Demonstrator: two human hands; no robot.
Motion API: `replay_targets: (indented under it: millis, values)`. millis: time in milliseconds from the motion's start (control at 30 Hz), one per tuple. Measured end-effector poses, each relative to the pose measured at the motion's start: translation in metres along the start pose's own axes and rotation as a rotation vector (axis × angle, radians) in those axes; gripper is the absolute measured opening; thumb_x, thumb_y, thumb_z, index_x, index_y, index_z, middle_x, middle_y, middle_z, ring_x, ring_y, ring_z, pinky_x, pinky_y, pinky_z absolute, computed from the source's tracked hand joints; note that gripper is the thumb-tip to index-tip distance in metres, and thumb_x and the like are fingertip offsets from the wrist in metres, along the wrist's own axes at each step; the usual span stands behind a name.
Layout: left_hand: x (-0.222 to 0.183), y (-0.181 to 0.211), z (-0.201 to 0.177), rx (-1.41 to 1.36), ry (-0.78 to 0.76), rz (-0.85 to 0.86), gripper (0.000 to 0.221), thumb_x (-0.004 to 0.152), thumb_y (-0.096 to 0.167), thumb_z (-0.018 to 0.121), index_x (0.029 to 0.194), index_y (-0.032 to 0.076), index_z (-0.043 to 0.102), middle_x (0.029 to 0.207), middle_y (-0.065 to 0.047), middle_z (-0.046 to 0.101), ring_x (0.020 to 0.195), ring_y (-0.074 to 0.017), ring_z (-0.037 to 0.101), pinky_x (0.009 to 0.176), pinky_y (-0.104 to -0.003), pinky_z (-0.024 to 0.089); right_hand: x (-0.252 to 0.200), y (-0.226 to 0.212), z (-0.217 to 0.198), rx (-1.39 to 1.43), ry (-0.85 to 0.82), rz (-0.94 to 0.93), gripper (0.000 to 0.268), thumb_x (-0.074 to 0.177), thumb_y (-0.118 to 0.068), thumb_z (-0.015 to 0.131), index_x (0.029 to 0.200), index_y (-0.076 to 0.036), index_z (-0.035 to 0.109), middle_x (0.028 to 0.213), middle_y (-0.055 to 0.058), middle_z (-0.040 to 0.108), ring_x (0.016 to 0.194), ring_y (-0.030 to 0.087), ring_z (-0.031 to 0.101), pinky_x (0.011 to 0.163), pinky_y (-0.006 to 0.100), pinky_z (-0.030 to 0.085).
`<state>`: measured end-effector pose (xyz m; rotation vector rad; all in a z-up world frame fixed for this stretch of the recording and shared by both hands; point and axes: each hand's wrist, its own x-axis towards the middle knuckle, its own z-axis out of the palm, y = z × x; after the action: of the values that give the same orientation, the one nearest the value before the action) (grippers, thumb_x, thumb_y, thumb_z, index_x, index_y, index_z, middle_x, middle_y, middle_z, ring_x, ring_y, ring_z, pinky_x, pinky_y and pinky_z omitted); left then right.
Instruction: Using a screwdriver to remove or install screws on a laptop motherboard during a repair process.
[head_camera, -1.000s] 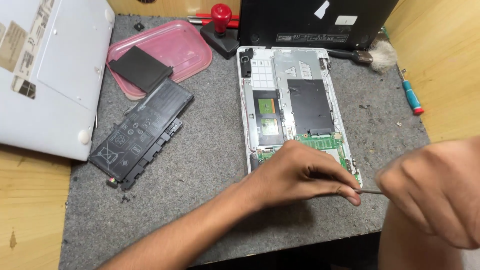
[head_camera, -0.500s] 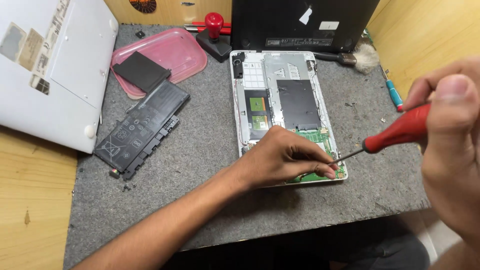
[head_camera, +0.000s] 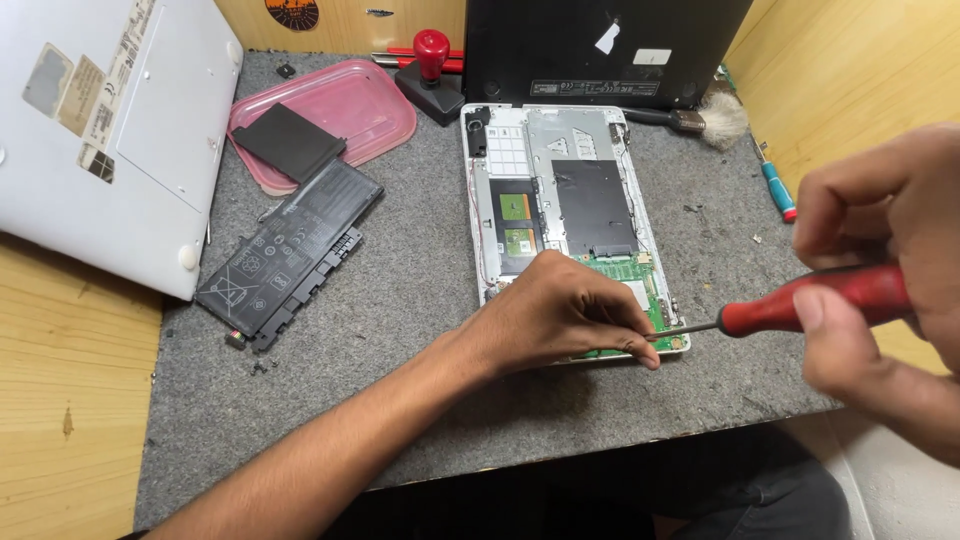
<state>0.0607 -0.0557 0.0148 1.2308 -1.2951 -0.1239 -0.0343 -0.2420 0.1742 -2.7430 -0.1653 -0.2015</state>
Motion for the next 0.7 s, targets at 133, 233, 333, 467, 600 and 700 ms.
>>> replay_targets:
  millis: [133, 233, 333, 467, 600, 700]
  values:
    - [0.001, -0.001, 0.001, 0.0, 0.041, -0.022, 0.016, 0.083, 0.016, 0.082, 0.088, 0.005, 0.072, 0.085, -0.003, 0.078, 0.08, -0.0112, 0.078, 0.068, -0.019, 0.06, -0.002, 0.001, -0.004, 0.039, -0.037, -0.107, 0.026, 0.074, -0.012, 0.04, 0.097, -0.008, 0.052, 0.086, 0.003, 0.043, 0.075, 0.015, 0.042, 0.071, 0.029, 0.037]
    - [0.001, -0.004, 0.003, -0.012, 0.037, -0.012, 0.016, 0.082, 0.017, 0.082, 0.086, 0.005, 0.071, 0.086, -0.005, 0.078, 0.08, -0.0123, 0.077, 0.07, -0.02, 0.062, 0.011, -0.005, 0.006, -0.156, -0.016, -0.089, 0.042, 0.103, -0.035, 0.051, 0.074, -0.01, 0.069, 0.057, 0.003, 0.057, 0.051, 0.016, 0.05, 0.052, 0.031, 0.035]
    - [0.0, -0.004, 0.004, -0.013, 0.039, -0.056, 0.017, 0.084, 0.019, 0.081, 0.089, 0.006, 0.072, 0.086, -0.002, 0.078, 0.082, -0.0101, 0.077, 0.07, -0.019, 0.059, 0.012, -0.029, 0.033, 0.664, 0.129, -0.037, 0.059, 0.105, -0.053, 0.035, 0.061, -0.014, 0.026, 0.044, 0.004, 0.022, 0.033, 0.024, 0.045, 0.042, 0.034, 0.044]
    - [0.002, -0.011, 0.006, 0.014, 0.047, -0.036, 0.015, 0.088, 0.019, 0.078, 0.092, 0.006, 0.072, 0.088, -0.001, 0.079, 0.082, -0.0108, 0.078, 0.068, -0.021, 0.058, 0.019, -0.035, 0.055, 0.925, 0.395, -0.058, 0.039, 0.103, -0.039, 0.026, 0.071, -0.021, 0.014, 0.052, -0.003, 0.006, 0.046, 0.011, 0.002, 0.045, 0.03, 0.009]
    - [-0.002, -0.008, 0.004, -0.013, 0.05, -0.066, 0.017, 0.086, 0.022, 0.079, 0.091, 0.007, 0.072, 0.088, -0.001, 0.078, 0.08, -0.0085, 0.075, 0.068, -0.02, 0.058, 0.021, -0.047, 0.064, 0.897, 0.422, -0.067, 0.037, 0.103, -0.043, 0.024, 0.073, -0.023, 0.016, 0.054, -0.004, 0.008, 0.044, 0.008, 0.003, 0.04, 0.027, 0.007]
    - [-0.004, -0.006, -0.004, -0.038, -0.021, -0.07, 0.014, 0.089, 0.021, 0.076, 0.096, 0.009, 0.072, 0.091, -0.001, 0.078, 0.083, -0.0117, 0.078, 0.07, -0.02, 0.062, 0.027, -0.014, 0.061, 1.375, 0.002, -0.325, 0.047, 0.109, -0.035, 0.028, 0.065, -0.021, 0.031, 0.045, -0.004, 0.019, 0.036, 0.01, 0.009, 0.029, 0.027, 0.015]
